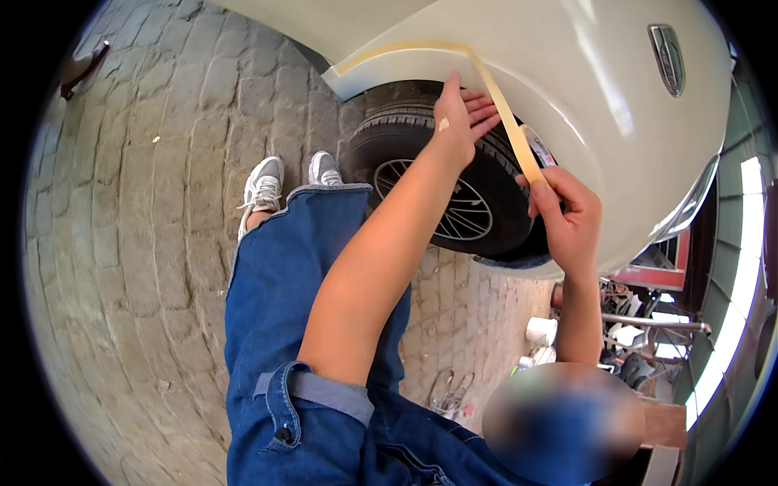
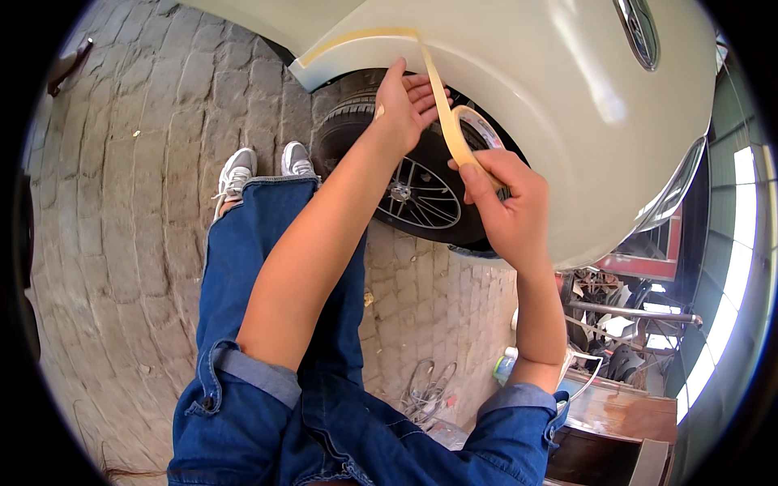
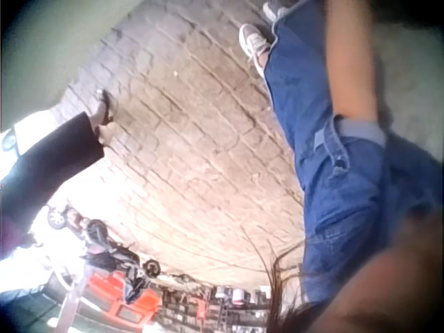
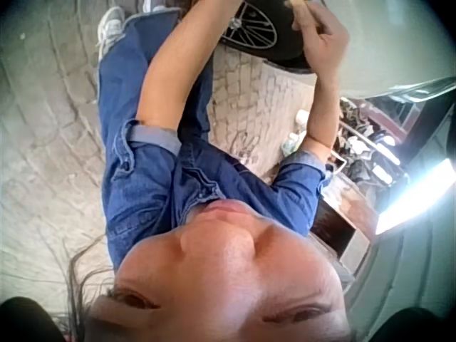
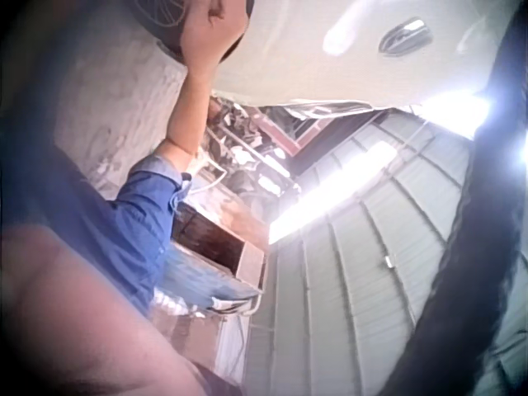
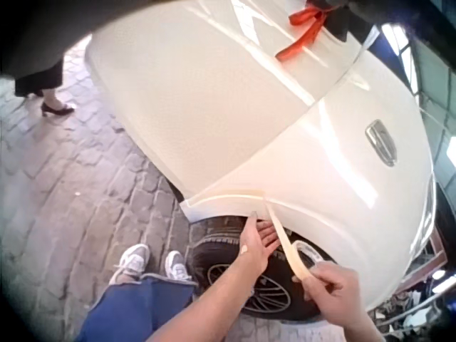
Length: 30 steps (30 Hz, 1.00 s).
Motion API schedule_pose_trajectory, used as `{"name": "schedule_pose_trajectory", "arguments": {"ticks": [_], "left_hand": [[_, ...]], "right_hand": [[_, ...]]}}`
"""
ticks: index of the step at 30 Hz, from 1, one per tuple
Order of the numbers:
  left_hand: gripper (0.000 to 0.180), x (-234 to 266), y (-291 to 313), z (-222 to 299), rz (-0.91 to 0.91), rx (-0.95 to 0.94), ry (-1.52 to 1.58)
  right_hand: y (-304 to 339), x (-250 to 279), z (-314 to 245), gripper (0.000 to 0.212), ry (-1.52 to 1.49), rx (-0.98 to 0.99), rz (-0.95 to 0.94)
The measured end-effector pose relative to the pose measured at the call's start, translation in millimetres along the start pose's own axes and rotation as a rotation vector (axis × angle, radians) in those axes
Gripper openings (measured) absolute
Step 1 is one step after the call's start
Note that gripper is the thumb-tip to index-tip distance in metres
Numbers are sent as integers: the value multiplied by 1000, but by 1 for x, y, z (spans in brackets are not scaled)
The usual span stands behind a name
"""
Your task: The person applies masking tape to the front fender of a white car. They carefully smooth the tape along the curved edge of the wheel arch, ensuring it adheres tightly to the surface. The person uses both hands to unroll and press the tape, working methodically around the vehicle's body panel.
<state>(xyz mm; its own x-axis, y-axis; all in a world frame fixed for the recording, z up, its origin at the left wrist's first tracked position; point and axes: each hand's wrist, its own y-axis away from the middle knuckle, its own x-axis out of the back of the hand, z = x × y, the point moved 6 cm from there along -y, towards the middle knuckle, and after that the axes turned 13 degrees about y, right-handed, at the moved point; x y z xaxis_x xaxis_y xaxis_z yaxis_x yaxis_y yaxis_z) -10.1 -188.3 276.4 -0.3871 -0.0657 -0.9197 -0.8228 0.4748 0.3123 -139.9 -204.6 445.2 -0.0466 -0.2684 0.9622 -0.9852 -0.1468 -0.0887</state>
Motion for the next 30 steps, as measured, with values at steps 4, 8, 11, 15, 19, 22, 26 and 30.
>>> {"name": "schedule_pose_trajectory", "arguments": {"ticks": [4, 8, 11, 15, 19, 22, 26, 30], "left_hand": [[74, -19, 53, -34, -110, 135, -20], [69, -34, 85, -46, -414, 275, -1], [54, -42, 95, -42, -567, 228, -97], [35, -42, 93, -39, -623, 172, -202], [39, -42, 94, -31, -579, 8, -226], [44, -38, 91, -33, -562, -93, -257], [43, -32, 86, -43, -567, -99, -292], [36, -30, 92, -56, -512, 106, -249]], "right_hand": [[-4, 5, 13, 21, -177, -21, 39], [-7, 12, 18, 27, -328, -31, 74], [-6, 13, 28, 29, -350, -47, 79], [-5, 12, 43, 30, -374, -83, 9], [-13, 15, 44, 31, -479, -202, -32], [-28, 19, 47, 32, -406, -192, -107], [-47, 19, 31, 37, -141, -166, -252], [-51, 16, 26, 44, -115, -282, -376]]}}
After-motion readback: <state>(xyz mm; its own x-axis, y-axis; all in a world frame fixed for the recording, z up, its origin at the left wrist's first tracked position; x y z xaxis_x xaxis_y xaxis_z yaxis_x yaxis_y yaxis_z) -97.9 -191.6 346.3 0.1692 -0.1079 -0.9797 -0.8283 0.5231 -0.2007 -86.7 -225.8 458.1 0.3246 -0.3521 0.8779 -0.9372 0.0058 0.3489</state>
